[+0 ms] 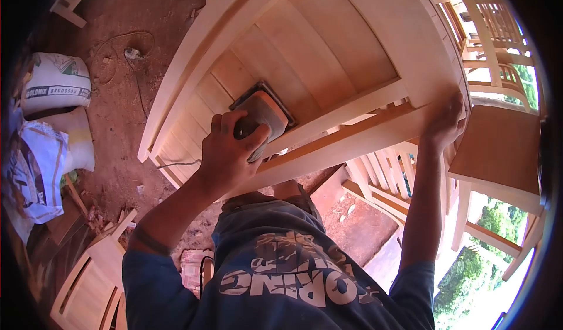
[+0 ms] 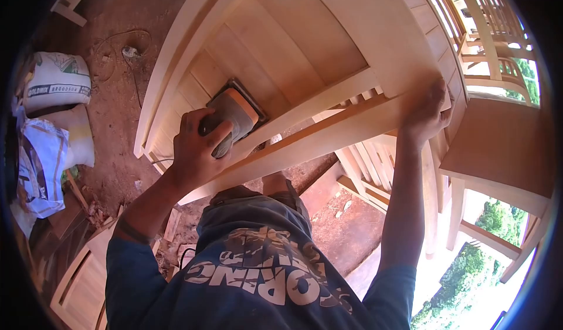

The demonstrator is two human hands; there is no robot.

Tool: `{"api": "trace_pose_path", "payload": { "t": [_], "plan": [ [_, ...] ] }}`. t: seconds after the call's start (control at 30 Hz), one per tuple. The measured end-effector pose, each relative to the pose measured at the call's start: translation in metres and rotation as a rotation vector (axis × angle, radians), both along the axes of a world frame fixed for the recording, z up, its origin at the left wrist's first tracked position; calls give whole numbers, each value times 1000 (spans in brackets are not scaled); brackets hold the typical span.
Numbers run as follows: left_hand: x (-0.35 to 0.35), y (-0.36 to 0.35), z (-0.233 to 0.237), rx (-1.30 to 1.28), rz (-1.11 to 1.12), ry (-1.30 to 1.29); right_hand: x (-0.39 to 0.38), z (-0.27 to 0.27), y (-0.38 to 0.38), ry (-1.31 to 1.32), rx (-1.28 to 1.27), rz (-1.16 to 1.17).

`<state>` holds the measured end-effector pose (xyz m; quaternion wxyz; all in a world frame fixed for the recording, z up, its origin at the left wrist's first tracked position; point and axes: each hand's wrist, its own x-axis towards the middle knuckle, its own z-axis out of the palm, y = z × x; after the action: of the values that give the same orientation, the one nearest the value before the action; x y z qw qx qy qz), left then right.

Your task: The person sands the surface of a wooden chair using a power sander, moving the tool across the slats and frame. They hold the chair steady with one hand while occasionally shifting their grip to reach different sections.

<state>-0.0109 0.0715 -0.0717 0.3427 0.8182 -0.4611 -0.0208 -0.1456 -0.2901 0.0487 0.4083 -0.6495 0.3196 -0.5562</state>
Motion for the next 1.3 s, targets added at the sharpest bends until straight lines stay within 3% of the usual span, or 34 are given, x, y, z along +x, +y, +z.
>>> {"api": "trace_pose_path", "payload": {
  "t": [0.33, 0.57, 0.8, 1.07, 1.3],
  "plan": [
    [2, -30, 30, -53, -17, -8, 3, 5, 4, 16, 22, -39],
    [-1, -4, 0, -18, -8, -24, 2, 1, -3, 6, 17, -17],
    [-2, -31, 29, -79, -8, -35, 0, 2, -1, 31, -34, -3],
    [-9, -5, 9, -5, 11, -24, 4, 4, 3, 11, 19, 10],
    [-15, -38, 39, -59, 37, -100, 8, 6, 5, 23, -1, -14]
  ]
}}
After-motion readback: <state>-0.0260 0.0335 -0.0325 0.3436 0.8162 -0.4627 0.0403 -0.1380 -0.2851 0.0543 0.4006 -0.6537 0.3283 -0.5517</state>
